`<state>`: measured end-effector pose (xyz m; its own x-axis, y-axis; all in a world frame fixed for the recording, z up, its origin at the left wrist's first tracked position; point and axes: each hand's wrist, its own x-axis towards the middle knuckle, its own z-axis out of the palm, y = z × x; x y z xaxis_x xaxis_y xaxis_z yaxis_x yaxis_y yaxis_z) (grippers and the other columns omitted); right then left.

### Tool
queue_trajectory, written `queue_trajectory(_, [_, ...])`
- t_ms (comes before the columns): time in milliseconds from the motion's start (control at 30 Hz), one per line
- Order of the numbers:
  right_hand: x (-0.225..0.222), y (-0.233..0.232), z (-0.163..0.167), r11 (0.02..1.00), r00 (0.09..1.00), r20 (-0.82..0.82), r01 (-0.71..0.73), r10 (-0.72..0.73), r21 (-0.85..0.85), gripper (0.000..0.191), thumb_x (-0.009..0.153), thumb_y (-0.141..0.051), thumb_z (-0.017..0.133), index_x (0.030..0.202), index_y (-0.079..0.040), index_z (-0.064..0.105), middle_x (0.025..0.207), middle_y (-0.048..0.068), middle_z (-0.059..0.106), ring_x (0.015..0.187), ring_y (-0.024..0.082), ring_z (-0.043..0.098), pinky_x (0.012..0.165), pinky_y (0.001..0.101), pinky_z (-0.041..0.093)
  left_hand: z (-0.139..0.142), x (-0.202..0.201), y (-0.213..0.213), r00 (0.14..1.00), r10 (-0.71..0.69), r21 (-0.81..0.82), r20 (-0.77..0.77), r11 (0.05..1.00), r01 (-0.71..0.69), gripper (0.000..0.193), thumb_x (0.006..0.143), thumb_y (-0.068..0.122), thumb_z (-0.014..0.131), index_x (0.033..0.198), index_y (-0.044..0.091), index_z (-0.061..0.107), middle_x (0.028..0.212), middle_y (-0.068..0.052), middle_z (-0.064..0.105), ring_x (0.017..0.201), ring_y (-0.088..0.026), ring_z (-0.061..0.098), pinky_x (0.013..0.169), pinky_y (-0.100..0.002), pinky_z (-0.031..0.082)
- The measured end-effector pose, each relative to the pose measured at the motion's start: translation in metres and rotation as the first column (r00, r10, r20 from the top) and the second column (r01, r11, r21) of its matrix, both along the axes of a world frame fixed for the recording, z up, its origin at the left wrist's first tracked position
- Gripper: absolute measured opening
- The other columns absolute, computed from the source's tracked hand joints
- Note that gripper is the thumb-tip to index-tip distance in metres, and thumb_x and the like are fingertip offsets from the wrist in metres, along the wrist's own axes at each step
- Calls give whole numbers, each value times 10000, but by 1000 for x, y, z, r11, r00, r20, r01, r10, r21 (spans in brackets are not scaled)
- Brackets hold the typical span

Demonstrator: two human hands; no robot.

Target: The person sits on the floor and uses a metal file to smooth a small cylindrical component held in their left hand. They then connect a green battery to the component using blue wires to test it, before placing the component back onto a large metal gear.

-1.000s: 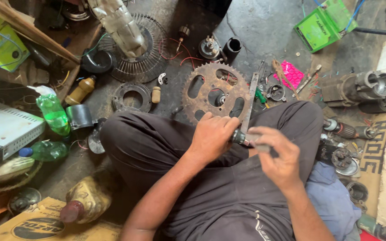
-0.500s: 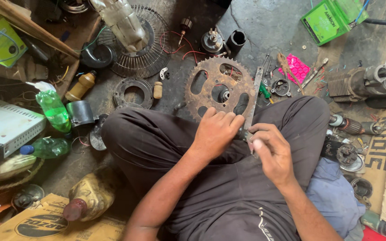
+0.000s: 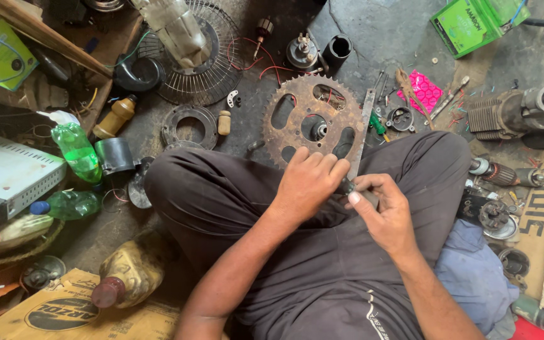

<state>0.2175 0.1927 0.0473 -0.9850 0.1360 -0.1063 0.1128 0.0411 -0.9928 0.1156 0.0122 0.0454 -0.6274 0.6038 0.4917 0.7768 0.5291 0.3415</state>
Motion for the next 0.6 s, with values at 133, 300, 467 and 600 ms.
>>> queue_trajectory(133, [-4,1,10,997,999,-31,-23,26,69,232,943,3,676,1148,9,566,1158,113,663,953,116,677,826,263,572,1,0,0,998,-14,32,56,999,12,172,838,178,656,984,128,581,832,-21,578,777,-208,606,748,-382,399])
queue_trajectory(300, [-5,-5,33,913,974,-214,19,76,409,152,955,-20,689,1092,-1,628,1228,147,670,835,129,679,727,249,573,-2,-1,0,993,-9,94,119,996,-2,233,797,133,694,1008,125,596,826,-23,602,769,-226,617,736,-398,395])
queue_trajectory(467, [-11,-14,48,695,888,-387,116,247,710,184,888,19,724,1055,-8,653,1067,150,675,894,265,706,770,322,570,-6,2,4,974,-28,112,224,994,3,319,704,128,742,983,124,587,799,-32,633,764,-248,650,722,-415,403])
queue_trajectory(600, [-20,-8,53,578,791,-409,87,455,811,220,784,27,753,982,6,657,1027,207,661,779,282,687,643,345,557,-7,5,7,981,-23,89,192,996,6,325,715,127,753,995,129,588,814,-26,643,758,-242,655,718,-416,400])
